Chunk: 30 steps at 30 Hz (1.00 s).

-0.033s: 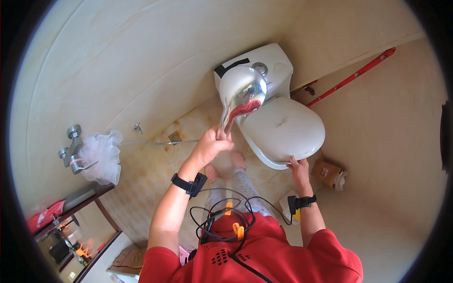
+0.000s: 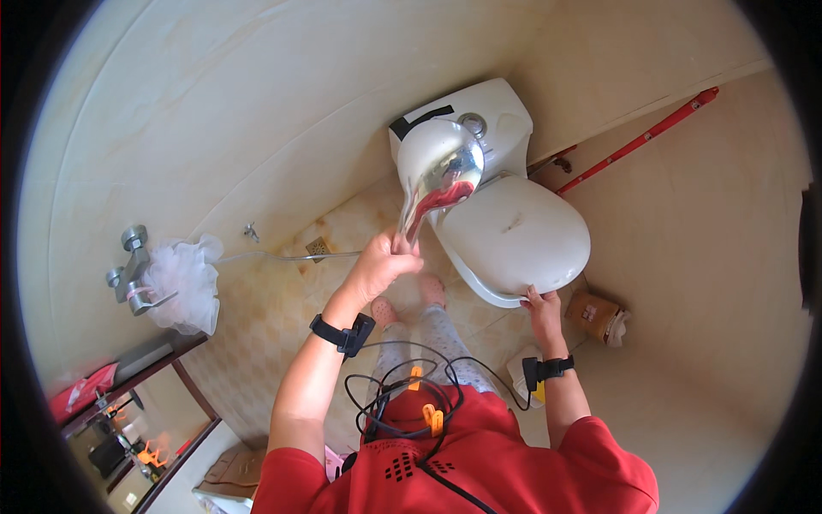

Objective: The person scrubs the inside of a toilet bowl using a red brush and then rinses it with a shower head before leaving the bathroom.

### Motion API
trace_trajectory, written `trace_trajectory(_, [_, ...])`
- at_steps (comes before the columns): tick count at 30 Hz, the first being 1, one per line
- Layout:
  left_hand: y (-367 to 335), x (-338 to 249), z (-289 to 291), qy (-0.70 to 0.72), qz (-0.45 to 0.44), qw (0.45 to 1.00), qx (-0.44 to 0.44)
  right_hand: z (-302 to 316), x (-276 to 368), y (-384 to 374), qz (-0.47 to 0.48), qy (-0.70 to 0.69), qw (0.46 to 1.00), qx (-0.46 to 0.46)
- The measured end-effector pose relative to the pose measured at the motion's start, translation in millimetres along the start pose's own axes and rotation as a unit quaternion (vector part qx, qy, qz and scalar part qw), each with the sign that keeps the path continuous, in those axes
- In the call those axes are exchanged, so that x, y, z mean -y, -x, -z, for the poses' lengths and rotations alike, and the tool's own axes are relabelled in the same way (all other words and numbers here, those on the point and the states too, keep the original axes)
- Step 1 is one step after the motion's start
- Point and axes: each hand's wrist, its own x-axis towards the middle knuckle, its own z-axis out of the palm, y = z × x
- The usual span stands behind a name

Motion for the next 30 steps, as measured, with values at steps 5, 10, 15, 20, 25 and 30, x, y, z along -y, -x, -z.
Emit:
trace_trajectory(5, [-1.5,11.3,5.0,0.004,0.006,1.000,0.017,20.4,-28.5,9.1,-0.052,-0.030,0.997,-0.051])
trace_trajectory(10, [-1.8,11.8,-7.1,-0.014,0.028,0.999,0.025,30.6,-43.6,4.3,-0.087,-0.037,0.994,-0.053])
trace_trajectory(15, [-5.1,17.6,-16.1,-0.037,0.046,0.997,0.048,25.7,-38.4,5.0,-0.077,-0.027,0.995,-0.064])
trace_trajectory(20, [-8.8,15.7,-12.5,-0.009,0.030,0.998,0.047,-7.6,9.6,8.9,-0.025,0.041,0.998,-0.036])
trace_trajectory(25, [-4.7,-5.8,-6.4,0.052,-0.020,0.998,0.005,-53.9,65.0,-13.3,0.104,0.122,0.986,0.043])
trace_trajectory(30, [6.5,-11.0,3.8,0.092,-0.025,0.994,-0.048,-100.3,96.4,-57.2,0.158,0.154,0.970,0.106])
